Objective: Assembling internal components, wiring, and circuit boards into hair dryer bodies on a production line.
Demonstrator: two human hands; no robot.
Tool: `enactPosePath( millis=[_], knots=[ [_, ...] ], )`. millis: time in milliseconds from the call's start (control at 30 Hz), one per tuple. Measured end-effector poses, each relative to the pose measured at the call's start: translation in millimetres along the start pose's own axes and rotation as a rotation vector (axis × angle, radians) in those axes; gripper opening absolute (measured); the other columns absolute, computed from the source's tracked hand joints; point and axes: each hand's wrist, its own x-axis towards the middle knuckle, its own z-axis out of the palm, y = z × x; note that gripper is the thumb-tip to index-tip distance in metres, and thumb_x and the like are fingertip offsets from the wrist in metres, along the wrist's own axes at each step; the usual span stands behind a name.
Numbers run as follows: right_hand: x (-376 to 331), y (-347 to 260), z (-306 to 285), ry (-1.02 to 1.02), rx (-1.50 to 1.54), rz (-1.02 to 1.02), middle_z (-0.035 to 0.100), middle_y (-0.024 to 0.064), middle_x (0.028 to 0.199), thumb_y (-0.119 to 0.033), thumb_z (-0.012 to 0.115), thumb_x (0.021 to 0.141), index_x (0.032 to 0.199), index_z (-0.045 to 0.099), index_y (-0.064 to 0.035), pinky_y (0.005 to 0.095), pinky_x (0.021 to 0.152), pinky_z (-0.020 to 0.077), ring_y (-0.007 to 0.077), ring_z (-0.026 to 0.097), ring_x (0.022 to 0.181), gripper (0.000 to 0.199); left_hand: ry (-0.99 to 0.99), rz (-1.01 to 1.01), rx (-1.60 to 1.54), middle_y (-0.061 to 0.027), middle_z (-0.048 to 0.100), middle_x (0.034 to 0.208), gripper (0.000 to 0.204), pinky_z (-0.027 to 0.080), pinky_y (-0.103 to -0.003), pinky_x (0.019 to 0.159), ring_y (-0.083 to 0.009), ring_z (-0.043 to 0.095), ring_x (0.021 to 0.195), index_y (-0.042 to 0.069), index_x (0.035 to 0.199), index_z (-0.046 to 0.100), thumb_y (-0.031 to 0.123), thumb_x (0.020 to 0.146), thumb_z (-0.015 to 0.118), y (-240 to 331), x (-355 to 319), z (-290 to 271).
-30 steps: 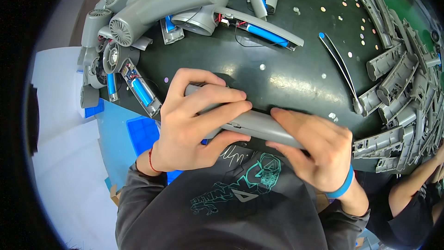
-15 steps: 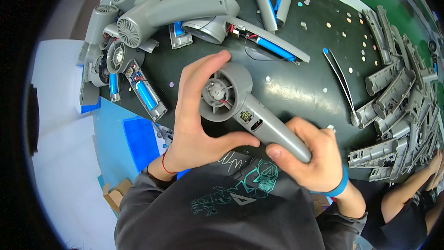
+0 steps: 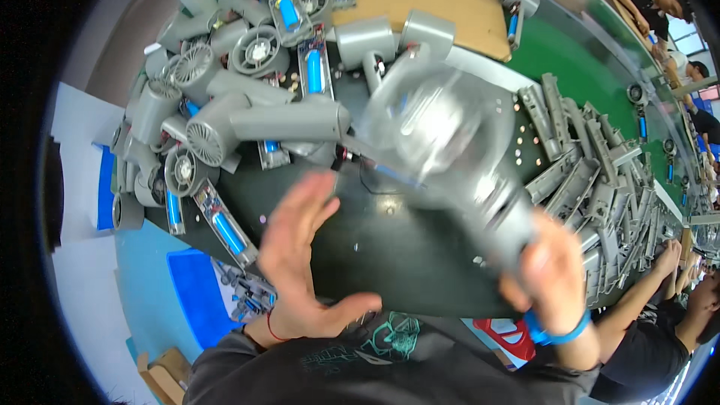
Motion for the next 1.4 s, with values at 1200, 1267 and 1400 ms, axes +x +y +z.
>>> enactPosePath(
  millis=[1200,1267,1400],
  knots=[
    [84.0,-47.3,-47.3,-0.5,-0.296,-0.005,0.065,0.0059,0.124,-0.02,0.07,0.096,0.153,0.043,-0.0046,0.0268,0.083,0.0534,0.0115,0.063,0.102,0.065,-0.238,0.06,0.211,-0.0201,0.042,0.152,0.105,0.043,-0.045,0.109,-0.0332,0.046,0.139,0.006,0.15,0.041,0.023,0.063,0.098,5.0,10.6,4.5],
    [44.4,-24.0,-2.7,-0.623,-0.03,0.216,0.066,0.0071,0.13,-0.013,0.073,0.093,0.152,0.043,-0.0018,0.0303,0.093,0.053,0.0132,0.064,0.109,0.068,-0.319,0.098,0.206,-0.0215,0.048,0.148,0.102,0.045,-0.046,0.109,-0.0346,0.05,0.137,0.002,0.147,0.045,0.02,0.062,0.099,21.4,26.4,2.5],
    [4.1,19.7,23.8,-0.262,-0.412,-0.188,0.073,0.0144,0.111,-0.005,0.077,0.086,0.137,0.057,0.0015,0.0364,0.092,0.0542,0.0253,0.071,0.099,0.055,-0.467,0.092,0.39,-0.0202,0.067,0.123,0.075,0.054,-0.042,0.095,-0.0361,0.067,0.111,-0.001,0.13,0.062,0.008,0.063,0.094,23.3,27.1,-7.9]
  ],
)
